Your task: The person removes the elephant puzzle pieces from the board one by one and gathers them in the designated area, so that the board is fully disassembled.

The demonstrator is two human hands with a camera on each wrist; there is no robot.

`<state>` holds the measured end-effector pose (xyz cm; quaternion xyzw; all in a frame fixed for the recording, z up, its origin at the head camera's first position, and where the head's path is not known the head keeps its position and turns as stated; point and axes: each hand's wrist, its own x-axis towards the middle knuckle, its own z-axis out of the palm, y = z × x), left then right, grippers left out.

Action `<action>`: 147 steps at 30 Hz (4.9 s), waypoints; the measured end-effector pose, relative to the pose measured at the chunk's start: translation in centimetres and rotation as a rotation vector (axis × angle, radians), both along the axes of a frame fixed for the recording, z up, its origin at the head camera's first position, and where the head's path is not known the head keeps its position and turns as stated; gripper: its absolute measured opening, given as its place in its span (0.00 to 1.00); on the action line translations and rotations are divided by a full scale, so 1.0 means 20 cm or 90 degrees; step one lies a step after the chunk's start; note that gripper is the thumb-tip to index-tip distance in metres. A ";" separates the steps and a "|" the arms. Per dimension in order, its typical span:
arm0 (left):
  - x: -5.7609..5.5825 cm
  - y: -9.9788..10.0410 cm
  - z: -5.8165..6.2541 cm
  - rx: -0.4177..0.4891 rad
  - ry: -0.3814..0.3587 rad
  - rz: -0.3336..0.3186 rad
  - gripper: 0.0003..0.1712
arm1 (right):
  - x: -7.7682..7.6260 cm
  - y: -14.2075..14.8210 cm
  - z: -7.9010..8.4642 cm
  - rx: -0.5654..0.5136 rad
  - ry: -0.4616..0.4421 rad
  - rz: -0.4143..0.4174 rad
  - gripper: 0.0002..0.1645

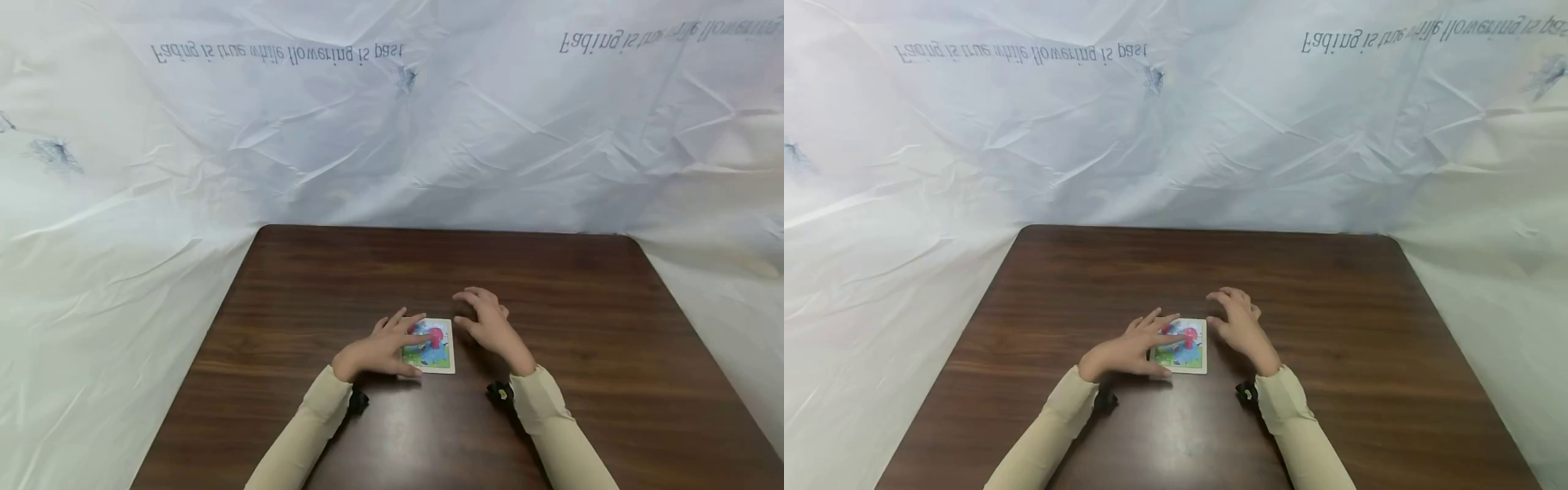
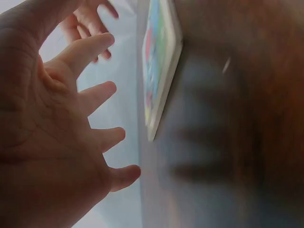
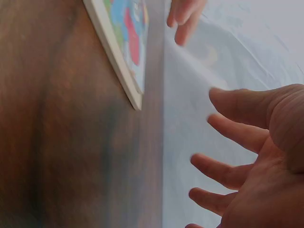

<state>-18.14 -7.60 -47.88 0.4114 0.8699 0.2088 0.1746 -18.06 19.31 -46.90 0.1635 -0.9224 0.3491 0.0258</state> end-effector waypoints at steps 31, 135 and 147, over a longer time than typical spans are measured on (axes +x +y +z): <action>0.11 0.06 -0.03 -0.128 0.029 0.008 0.34 | 0.02 -0.07 -0.12 0.090 -0.067 0.014 0.13; 0.08 0.03 -0.07 -0.060 -0.037 0.007 0.32 | -0.01 0.52 -0.06 0.122 -0.125 -0.003 0.14; 0.09 0.05 -0.06 -0.060 -0.038 0.008 0.32 | 0.00 0.54 -0.07 0.119 -0.123 -0.003 0.13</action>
